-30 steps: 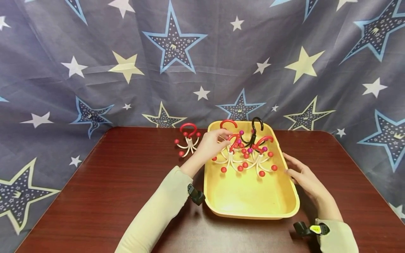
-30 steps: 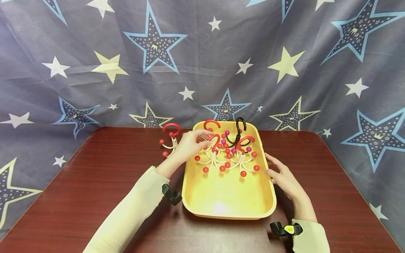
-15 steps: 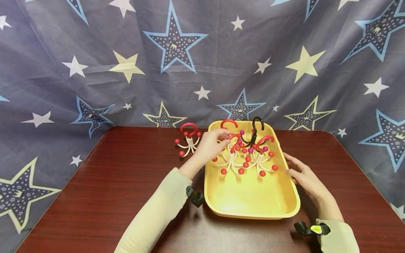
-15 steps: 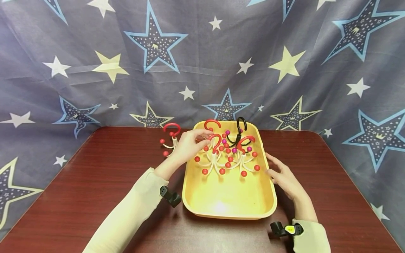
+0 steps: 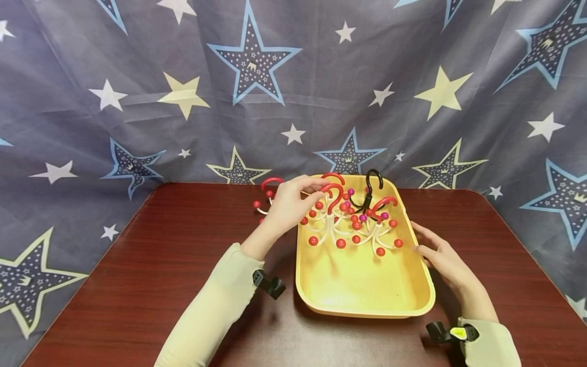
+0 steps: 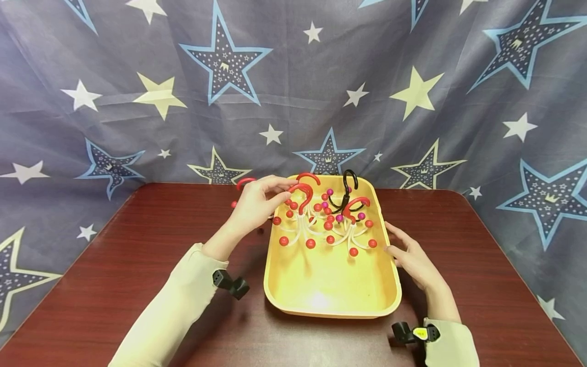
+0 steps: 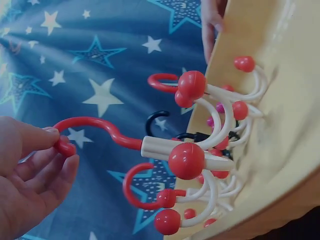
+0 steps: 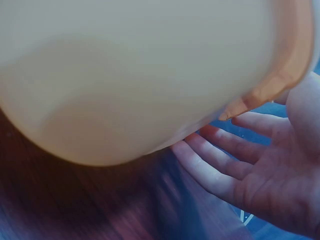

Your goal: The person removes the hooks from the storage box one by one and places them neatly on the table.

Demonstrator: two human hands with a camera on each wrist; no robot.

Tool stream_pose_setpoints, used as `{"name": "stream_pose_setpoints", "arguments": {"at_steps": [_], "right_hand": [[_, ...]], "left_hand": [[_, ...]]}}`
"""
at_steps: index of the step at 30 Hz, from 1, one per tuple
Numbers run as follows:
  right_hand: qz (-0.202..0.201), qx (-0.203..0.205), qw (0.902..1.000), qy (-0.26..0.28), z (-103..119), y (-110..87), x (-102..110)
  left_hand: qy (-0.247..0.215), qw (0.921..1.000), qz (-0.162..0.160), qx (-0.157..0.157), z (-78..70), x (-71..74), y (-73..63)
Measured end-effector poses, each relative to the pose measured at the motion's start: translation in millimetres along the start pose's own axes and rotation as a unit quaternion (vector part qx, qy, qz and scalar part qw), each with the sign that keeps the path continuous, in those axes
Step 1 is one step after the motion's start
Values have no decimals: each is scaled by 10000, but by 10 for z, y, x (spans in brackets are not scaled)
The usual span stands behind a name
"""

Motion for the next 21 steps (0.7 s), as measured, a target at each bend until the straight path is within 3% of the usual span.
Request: {"name": "stream_pose_setpoints", "arguments": {"at_steps": [11,21], "right_hand": [[14,-34,10000,83,10,-3,-9],[5,-37,10000,19,22,-11,-10]], "left_hand": [[-269,9985,-440,-176,15,413,-64],[-164,9972,-725,24,191,735,-154]]}}
Point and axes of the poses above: each hand's wrist, its own y-axis towards the middle knuckle, its own x-axis out of the back of the hand, z = x × y, the point moved 8 cm from there along y, towards the middle knuckle, and after that the axes turned 1 degree about x, right-handed, at the moved point
